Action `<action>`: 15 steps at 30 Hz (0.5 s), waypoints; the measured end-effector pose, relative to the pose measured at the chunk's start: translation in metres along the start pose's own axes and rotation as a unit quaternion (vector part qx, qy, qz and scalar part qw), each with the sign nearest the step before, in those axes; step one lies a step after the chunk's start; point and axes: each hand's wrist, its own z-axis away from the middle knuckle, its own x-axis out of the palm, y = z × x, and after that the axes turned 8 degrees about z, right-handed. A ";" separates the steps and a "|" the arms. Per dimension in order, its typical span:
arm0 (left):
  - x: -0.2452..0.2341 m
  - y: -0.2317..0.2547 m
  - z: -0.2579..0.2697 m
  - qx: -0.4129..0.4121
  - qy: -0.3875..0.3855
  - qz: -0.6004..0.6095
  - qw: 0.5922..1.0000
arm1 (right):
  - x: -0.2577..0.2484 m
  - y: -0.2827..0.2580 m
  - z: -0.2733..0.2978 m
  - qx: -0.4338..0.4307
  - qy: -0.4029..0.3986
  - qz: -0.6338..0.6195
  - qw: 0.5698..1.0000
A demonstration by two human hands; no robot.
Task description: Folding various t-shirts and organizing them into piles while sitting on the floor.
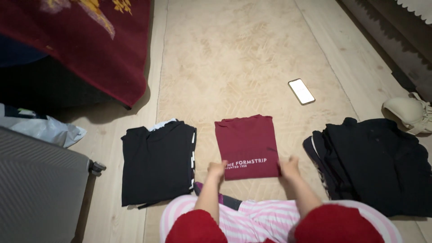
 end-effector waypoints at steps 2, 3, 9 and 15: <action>-0.014 0.048 0.062 -0.052 -0.060 -0.085 0.993 | 0.005 -0.004 0.043 -0.053 0.040 0.345 0.936; -0.006 0.034 0.067 -0.059 -0.062 -0.084 0.993 | 0.009 -0.012 0.055 -0.050 0.038 0.351 0.934; 0.003 0.032 0.071 0.005 -0.080 -0.010 0.997 | 0.013 0.001 0.053 -0.131 -0.013 0.329 0.935; -0.021 0.030 0.072 -0.189 -0.355 0.008 0.916 | -0.032 0.000 0.033 0.188 -0.389 0.246 0.867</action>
